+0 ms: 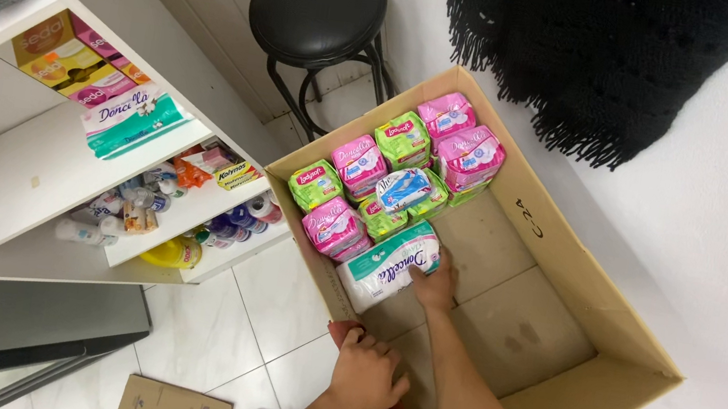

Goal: The person unloads sanitary products and other personal care items from a cardboard box, placing them onto the shelves of a storage cabinet.

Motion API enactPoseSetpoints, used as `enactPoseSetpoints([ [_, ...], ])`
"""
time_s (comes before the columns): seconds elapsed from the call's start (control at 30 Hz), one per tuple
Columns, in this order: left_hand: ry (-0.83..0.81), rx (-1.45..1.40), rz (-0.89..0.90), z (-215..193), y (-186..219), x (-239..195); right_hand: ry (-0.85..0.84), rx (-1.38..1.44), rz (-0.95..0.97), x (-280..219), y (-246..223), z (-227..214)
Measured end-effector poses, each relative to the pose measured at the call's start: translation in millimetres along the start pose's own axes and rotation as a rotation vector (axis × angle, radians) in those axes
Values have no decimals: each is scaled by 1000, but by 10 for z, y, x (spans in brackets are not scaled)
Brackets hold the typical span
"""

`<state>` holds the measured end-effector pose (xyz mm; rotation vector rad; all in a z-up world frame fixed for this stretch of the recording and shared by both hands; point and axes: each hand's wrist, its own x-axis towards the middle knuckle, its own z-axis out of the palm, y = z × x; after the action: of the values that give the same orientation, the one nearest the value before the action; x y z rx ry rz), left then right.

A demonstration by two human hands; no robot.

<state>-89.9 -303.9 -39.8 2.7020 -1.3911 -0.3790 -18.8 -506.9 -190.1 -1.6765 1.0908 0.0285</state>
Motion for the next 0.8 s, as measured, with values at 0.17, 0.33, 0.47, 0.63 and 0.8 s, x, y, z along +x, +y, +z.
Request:
enactPoseSetpoints([
  [0.17,45,-17,10,62,-22,-38,70,14,-46,-152,-104,-146],
  [0.33,162,-53,48,50,-73,-70,84,62,76,-665,-378,-379],
  [0.47,409,-246,216,-97,-157,-172,135,36,24,-827,-15,-377],
  [0.63,496,-513,306,-231,-366,-677,198,24,-112,-1213,359,-417],
  [0.8,516,-591,195,-362,-799,-1507,165,-40,-68,-1989,-185,-523],
])
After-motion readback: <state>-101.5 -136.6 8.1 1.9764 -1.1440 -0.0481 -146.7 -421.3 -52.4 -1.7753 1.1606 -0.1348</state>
